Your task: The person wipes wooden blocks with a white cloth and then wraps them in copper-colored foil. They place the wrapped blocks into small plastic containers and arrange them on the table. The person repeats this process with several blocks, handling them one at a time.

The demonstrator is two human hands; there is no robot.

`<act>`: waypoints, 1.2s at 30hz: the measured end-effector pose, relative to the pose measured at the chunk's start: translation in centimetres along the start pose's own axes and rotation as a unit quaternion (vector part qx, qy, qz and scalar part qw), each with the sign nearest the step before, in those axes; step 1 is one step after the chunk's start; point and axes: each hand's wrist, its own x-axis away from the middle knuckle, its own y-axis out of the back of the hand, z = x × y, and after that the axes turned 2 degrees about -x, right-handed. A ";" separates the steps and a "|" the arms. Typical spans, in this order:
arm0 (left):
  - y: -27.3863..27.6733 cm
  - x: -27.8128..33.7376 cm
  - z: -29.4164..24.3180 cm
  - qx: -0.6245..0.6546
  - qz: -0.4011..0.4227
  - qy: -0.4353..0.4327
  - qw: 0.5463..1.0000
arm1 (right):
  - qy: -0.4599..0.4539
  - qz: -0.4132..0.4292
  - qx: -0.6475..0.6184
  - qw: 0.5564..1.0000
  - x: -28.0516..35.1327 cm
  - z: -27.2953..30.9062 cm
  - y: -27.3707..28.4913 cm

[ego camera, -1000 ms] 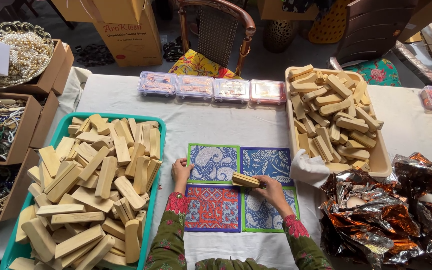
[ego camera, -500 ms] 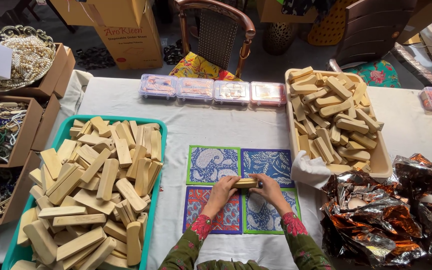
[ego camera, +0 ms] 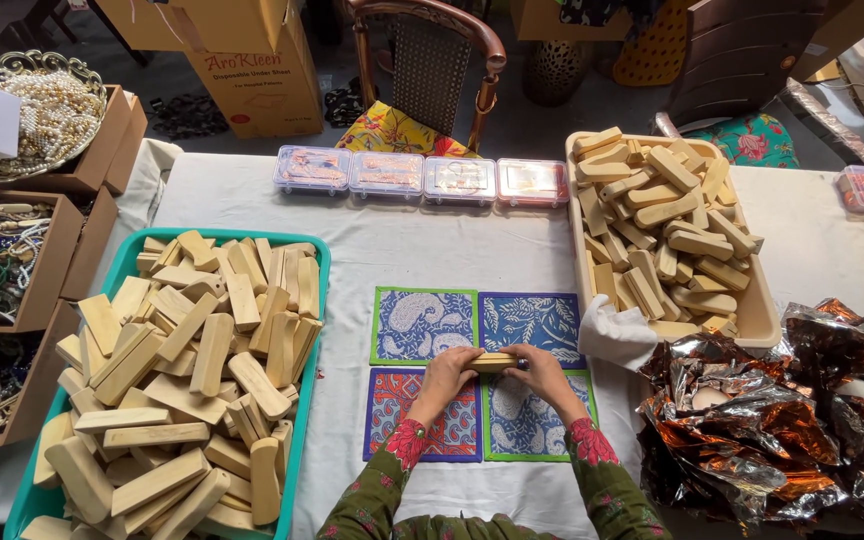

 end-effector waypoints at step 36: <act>2.0 2.7 -0.6 0.003 0.010 0.039 0.999 | 0.018 0.012 0.093 0.995 0.9 0.3 -2.0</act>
